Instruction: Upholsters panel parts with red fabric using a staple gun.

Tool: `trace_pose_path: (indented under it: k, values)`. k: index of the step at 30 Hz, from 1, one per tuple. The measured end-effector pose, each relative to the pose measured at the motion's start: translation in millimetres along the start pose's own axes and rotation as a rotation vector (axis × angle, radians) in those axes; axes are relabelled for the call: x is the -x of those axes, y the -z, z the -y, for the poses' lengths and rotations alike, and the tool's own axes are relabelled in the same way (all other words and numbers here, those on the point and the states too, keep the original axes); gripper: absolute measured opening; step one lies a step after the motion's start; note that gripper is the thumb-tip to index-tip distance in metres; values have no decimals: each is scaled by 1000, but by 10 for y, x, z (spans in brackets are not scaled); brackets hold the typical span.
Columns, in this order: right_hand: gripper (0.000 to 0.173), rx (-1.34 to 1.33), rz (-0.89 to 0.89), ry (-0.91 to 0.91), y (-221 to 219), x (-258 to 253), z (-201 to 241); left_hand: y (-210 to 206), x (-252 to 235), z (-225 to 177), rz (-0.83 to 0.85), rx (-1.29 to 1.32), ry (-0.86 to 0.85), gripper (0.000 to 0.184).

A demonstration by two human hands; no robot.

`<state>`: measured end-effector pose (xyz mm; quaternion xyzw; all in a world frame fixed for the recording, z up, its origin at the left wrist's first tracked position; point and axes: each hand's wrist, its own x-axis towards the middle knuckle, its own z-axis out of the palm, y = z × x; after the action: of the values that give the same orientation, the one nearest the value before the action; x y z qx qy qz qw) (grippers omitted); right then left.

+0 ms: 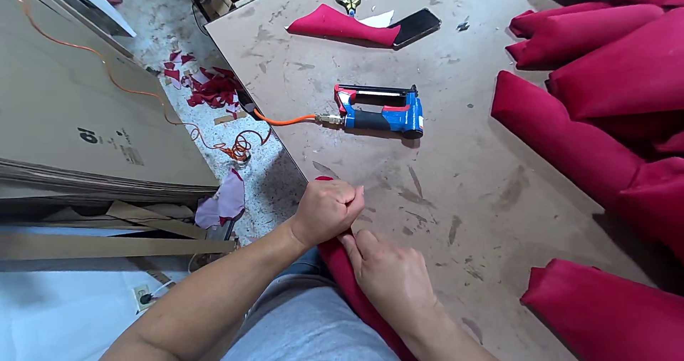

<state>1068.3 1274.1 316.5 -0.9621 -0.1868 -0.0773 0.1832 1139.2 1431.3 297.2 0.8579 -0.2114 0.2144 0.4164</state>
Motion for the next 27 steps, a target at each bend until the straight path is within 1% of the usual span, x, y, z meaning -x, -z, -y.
trace_pose_path:
  k: [2,6,7,8,9,10,11,13,14,15,16,17,18,19,20,21,22,23,24,25,27]
  values:
    - [50,-128,85,-33,7,-52,-102,-3,-35,-8,56,-19,34,48]
    - [54,-537,450,-243,-22,-190,-310,0,-89,-1,251,-115,148,52]
    - [54,-622,540,-294,-55,-226,-362,-17,-69,30,245,-104,175,54]
    - [53,-692,612,-337,-98,-258,-399,-30,-23,77,192,-84,198,55]
    - [53,-758,668,-376,-151,-281,-420,-30,58,136,103,-66,198,52]
    - [53,-817,693,-400,-210,-290,-422,5,177,190,35,-75,166,45]
    - [53,-863,700,-409,-257,-290,-418,72,330,209,45,-91,118,44]
    - [52,-898,713,-411,-291,-298,-418,127,715,166,151,-150,3,71]
    - [50,-911,724,-413,-292,-302,-427,83,931,89,216,-189,-53,82]
    - [46,-946,724,-417,-298,-294,-441,11,1091,-7,266,-203,-130,85]
    - [43,-996,713,-397,-316,-266,-463,-58,1130,-99,295,-198,-214,86]
    - [37,-1051,672,-346,-353,-219,-498,-119,1060,-175,315,-183,-292,85]
    - [25,-1129,604,-300,-394,-155,-524,-166,950,-224,323,-164,-353,85]
    - [10,-1200,547,-269,-418,-102,-538,-178,855,-233,318,-180,-368,88]
    - [9,-1224,533,-279,-400,-96,-533,-160,780,-179,287,-210,-335,91]
    - [18,-1216,572,-347,-364,-121,-501,-110,729,-71,239,-233,-260,93]
    - [34,-1183,616,-417,-325,-143,-456,-31,696,62,194,-260,-163,96]
    - [46,-1154,646,-450,-271,-155,-431,57,649,173,179,-262,-67,101]
    - [50,-1139,654,-457,-200,-150,-425,109,600,218,159,-209,4,101]
    - [51,-1132,641,-454,-105,-132,-426,118,556,180,117,-113,40,96]
    - [50,-1165,580,-439,105,-76,-456,116,392,-38,55,88,51,76]
